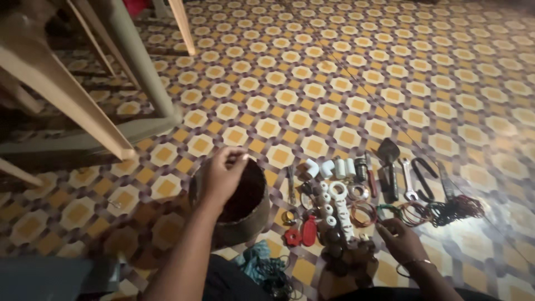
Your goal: The person sits on a tiled floor and organizes various electrical components and tools laid out in front of them. They reach into a bucket to retrieve red wire, then unwind and coil the wire by hand, placing it with other items on the floor.
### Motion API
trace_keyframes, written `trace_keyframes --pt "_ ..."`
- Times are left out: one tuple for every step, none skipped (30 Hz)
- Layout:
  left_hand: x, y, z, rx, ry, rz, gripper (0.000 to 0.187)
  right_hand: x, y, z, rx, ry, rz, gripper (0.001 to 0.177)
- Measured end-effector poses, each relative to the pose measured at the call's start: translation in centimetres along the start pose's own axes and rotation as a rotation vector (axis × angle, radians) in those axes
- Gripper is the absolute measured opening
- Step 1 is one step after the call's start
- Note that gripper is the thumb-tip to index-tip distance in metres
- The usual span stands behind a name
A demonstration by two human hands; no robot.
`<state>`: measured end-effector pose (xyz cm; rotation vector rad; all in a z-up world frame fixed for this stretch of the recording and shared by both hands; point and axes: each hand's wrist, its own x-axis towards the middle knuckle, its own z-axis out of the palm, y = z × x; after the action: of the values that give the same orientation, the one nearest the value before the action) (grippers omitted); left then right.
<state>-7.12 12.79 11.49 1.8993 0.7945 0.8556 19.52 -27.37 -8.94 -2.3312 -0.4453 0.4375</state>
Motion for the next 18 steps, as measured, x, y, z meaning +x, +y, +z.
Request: trace_keyframes --pt "0.3 -1.0 -0.8 0.068 0.029 -0.036 0.022 -0.4 -0.7 -0.1 -0.026 0.016 -0.052 0.037" --pt "0.3 -2.0 -1.5 0.136 0.059 -0.073 0.022 -0.5 -1.6 0.0 -0.052 0.033 -0.105 0.036" --pt "0.1 -3.1 -1.5 0.2 0.084 -0.115 0.023 -0.8 -2.2 0.0 -0.033 0.023 -0.116 0.035" --pt "0.1 -4.0 -1.2 0.268 -0.005 -0.18 0.026 -1.0 -2.7 0.1 -0.014 0.014 -0.128 0.034" --pt "0.3 -5.0 -0.6 0.332 -0.095 -0.243 0.028 -1.0 -3.2 0.1 0.003 0.007 -0.14 0.033" --pt "0.5 -5.9 -0.1 0.395 -0.186 -0.306 0.031 -1.1 -3.5 0.2 0.002 -0.01 -0.112 0.033" --pt "0.7 -6.8 0.5 0.491 -0.237 -0.312 0.032 -1.3 -3.7 0.2 -0.002 -0.028 -0.084 0.033" --pt "0.8 -7.6 1.2 0.587 -0.288 -0.318 0.034 -1.4 -3.9 0.2 -0.006 -0.045 -0.056 0.033" --pt "1.1 -8.3 1.7 0.681 -0.337 -0.323 0.036 -1.4 -4.1 0.2 -0.007 -0.042 -0.047 0.034" --pt "1.4 -9.0 2.1 0.7 -0.342 -0.357 0.036 -1.5 -4.2 0.1 -0.007 -0.039 -0.037 0.034" --pt "1.8 -9.6 2.5 0.723 -0.345 -0.39 0.035 -1.5 -4.3 0.2 -0.004 -0.035 -0.028 0.034" --pt "2.1 -10.1 2.9 0.745 -0.349 -0.422 0.035 -1.3 -4.3 0.1 0.005 -0.039 -0.028 0.034" --pt "2.5 -10.6 3.0 0.754 -0.384 -0.435 0.037 -1.2 -4.3 0.2 0.017 -0.044 -0.026 0.034" --pt "2.9 -11.1 3.2 0.762 -0.42 -0.447 0.039 -0.9 -4.4 0.4 0.03 -0.05 -0.024 0.034" --pt "3.0 -11.7 3.3 0.772 -0.457 -0.465 0.041 -0.7 -4.3 0.6 0.016 -0.063 -0.014 0.034" --pt "3.2 -12.3 3.5 0.795 -0.499 -0.509 0.041 -0.5 -4.1 0.9 0.002 -0.076 -0.005 0.033" --pt "3.2 -12.8 3.9 0.817 -0.542 -0.555 0.042 -0.1 -3.9 1.2 -0.013 -0.09 0.006 0.033" --pt "3.2 -13.4 4.3 0.839 -0.586 -0.6 0.042 0.1 -3.7 1.7 0.008 -0.094 0.006 0.033"
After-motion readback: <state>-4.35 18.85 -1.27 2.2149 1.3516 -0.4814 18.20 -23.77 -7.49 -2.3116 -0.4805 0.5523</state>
